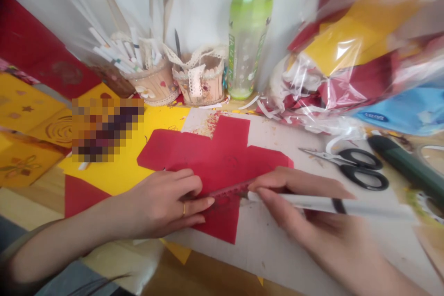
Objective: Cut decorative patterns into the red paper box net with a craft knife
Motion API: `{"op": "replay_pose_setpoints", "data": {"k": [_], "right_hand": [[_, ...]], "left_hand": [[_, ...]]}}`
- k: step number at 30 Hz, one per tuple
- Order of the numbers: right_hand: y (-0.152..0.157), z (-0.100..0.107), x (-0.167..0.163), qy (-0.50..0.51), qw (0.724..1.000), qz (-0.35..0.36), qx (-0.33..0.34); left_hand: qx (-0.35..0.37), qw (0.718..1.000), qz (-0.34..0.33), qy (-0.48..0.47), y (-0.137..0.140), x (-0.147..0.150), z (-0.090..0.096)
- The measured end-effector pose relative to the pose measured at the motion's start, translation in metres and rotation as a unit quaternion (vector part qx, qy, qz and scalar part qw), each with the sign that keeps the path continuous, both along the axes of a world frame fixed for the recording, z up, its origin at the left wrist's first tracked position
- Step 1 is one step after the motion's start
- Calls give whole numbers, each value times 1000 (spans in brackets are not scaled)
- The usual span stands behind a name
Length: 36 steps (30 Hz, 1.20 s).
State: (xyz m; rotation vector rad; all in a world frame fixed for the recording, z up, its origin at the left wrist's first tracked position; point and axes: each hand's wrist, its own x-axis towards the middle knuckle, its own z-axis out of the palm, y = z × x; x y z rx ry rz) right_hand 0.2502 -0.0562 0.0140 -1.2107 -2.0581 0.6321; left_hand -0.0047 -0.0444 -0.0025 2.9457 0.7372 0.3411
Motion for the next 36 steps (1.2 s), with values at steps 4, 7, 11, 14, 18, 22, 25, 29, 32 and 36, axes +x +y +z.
{"op": "replay_pose_setpoints", "data": {"k": [4, 7, 11, 14, 18, 22, 25, 29, 32, 36], "right_hand": [[-5, 3, -19, 9, 999, 26, -29], [-7, -1, -25, -12, 998, 52, -28], [-7, -5, -26, -25, 998, 58, -7], [-7, -4, -27, -29, 998, 60, 3], [-7, -6, -27, -27, 997, 66, -5], [-6, -7, -25, -24, 997, 70, -6], [-5, -3, -23, -42, 996, 80, -4], [-5, 8, -22, -82, 993, 78, -18], [-3, 17, -25, -127, 987, 100, -15], [5, 29, -36, -187, 970, 155, -27]], "left_hand": [[-1, 1000, -9, -10, 2, 1, 1], [-1, 1000, -16, -17, 3, 1, 1], [-2, 999, -27, -24, 3, 1, 0], [4, 999, -27, -31, 3, 1, -1], [2, 999, -29, -28, 2, 0, -1], [-1, 999, -30, -18, 3, -1, -1], [-1, 1000, -28, -7, 4, -2, -1], [-3, 1000, -29, -2, 3, -2, 0], [-4, 1000, -30, -4, 3, -2, 1], [5, 1000, -26, -1, 2, -3, -1]]}}
